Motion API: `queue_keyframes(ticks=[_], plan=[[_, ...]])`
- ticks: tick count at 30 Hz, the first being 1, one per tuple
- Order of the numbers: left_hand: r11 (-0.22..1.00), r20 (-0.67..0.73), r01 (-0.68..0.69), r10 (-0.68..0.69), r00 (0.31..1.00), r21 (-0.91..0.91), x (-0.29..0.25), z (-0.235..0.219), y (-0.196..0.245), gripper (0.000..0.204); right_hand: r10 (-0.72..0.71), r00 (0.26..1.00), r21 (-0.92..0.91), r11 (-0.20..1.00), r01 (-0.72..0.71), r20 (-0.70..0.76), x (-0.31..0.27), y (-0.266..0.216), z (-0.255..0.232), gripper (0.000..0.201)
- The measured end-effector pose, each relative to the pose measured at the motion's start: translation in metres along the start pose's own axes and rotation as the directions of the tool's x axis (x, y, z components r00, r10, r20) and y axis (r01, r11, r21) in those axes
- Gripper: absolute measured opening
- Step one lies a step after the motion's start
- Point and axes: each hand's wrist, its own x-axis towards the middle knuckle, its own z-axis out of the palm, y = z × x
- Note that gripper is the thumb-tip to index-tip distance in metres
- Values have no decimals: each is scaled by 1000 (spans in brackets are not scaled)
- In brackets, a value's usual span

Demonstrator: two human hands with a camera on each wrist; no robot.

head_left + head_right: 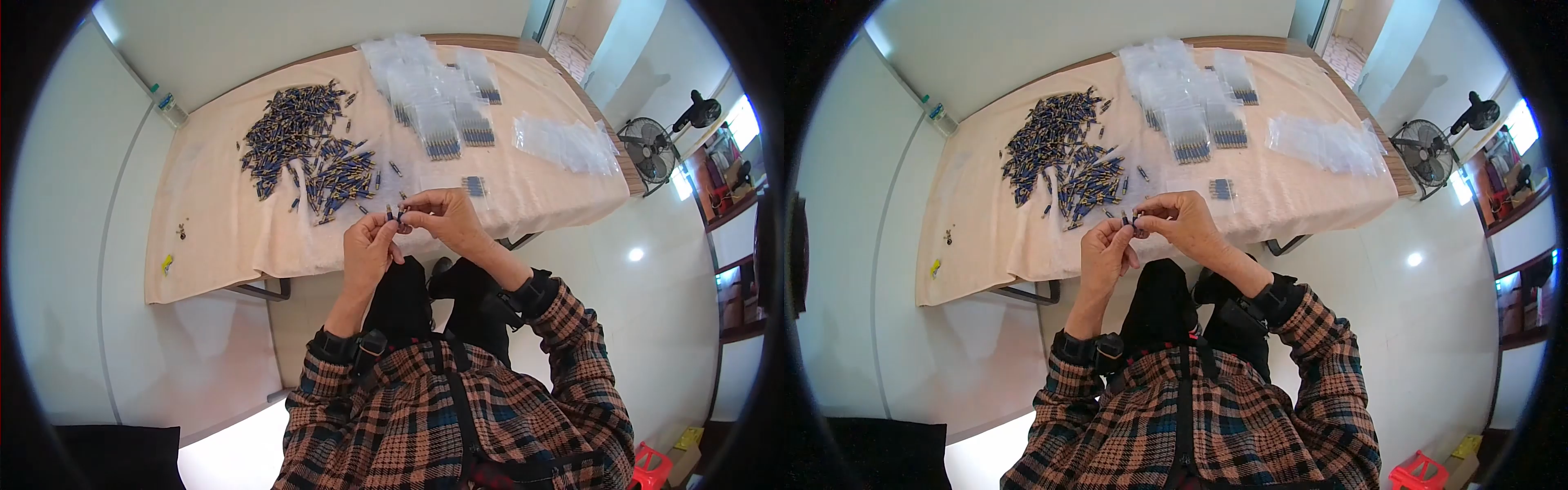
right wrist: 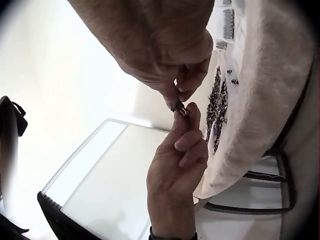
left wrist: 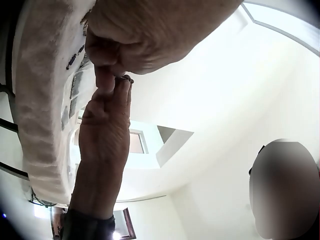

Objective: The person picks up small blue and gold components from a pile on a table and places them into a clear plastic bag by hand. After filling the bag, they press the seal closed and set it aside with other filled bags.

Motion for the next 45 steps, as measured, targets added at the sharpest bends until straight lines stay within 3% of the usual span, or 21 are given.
queue_keyframes(ticks=[4,9,18,21,25,28,33,38,41,42,43,45], plan=[[999,12,13,-13,1000,50,0,3,1,17,102,994,34,994,-103,31,-1,-1,-3,16],[999,-8,14,-14,1000,46,-1,9,-2,17,121,992,-1,993,-121,45,-2,0,-7,17],[998,37,11,-14,999,68,0,10,-7,13,135,990,112,984,-139,43,-6,8,-12,19],[990,91,44,-56,994,137,1,8,-6,10,90,995,65,994,-92,35,-9,6,-13,20],[980,155,78,-107,982,182,1,7,-4,9,154,987,-130,981,-147,43,-21,0,-20,19],[969,227,145,-190,955,202,1,11,-4,9,162,983,6,987,-163,89,-33,7,-28,20],[940,339,242,-315,886,242,0,31,-7,9,246,969,119,962,-245,6,-64,8,-43,17],[946,417,167,-275,867,277,5,53,-18,10,154,984,86,986,-146,-91,-87,11,-68,14],[853,247,-169,49,968,495,10,63,-17,10,156,972,93,986,-142,-178,-90,8,-92,14],[851,255,-171,45,966,497,15,63,-18,10,130,954,89,990,-110,-272,-88,9,-103,14],[729,266,-353,239,934,586,25,62,-20,12,102,927,81,994,-78,-362,-84,10,-114,15],[355,348,-607,572,742,711,41,57,-28,15,72,889,75,996,-43,-453,-76,15,-128,15]])
